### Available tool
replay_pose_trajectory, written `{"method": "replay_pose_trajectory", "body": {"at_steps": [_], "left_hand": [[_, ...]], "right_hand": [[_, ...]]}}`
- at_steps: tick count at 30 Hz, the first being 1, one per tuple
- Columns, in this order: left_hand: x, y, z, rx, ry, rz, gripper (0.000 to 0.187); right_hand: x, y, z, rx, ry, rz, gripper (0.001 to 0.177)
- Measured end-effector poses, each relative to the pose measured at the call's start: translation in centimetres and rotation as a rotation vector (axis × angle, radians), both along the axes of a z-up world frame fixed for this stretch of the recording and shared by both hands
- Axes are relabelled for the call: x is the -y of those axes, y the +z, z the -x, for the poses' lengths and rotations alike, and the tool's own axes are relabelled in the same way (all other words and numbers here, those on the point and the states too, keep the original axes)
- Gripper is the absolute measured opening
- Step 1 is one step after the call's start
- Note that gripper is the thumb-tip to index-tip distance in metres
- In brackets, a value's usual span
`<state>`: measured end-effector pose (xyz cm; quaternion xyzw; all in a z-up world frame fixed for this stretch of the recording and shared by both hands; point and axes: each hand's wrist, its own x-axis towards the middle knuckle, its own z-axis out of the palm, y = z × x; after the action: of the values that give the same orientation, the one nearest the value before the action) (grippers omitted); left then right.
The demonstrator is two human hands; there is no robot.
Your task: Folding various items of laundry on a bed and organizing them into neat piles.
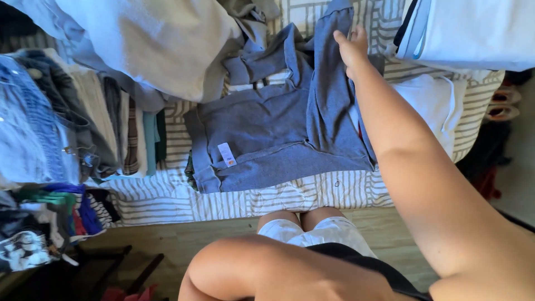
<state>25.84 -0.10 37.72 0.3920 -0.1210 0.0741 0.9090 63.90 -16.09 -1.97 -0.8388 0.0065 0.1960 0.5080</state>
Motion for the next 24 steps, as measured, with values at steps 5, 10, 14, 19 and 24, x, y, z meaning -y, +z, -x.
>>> {"method": "replay_pose_trajectory", "body": {"at_steps": [5,10,14,19,24], "left_hand": [[-0.4,-1.2,-0.4,-0.080,-0.038,0.085,0.028],[0.2,-1.0,0.9,-0.151,-0.053,0.161,0.025],[0.5,-0.6,2.0,-0.194,-0.085,0.211,0.022],[1.6,0.1,2.5,-0.218,-0.151,0.267,0.020],[0.2,-13.1,4.6,-0.632,0.537,-0.254,0.016]], "right_hand": [[-2.7,5.0,1.4,-0.147,0.027,0.065,0.068],[-3.6,6.7,3.6,0.016,0.172,-0.095,0.031],[-4.7,12.6,9.9,0.370,0.385,-0.299,0.016],[-3.2,15.6,26.8,0.444,0.806,-0.143,0.025],[4.7,13.3,33.4,0.503,1.127,-0.118,0.043]]}}
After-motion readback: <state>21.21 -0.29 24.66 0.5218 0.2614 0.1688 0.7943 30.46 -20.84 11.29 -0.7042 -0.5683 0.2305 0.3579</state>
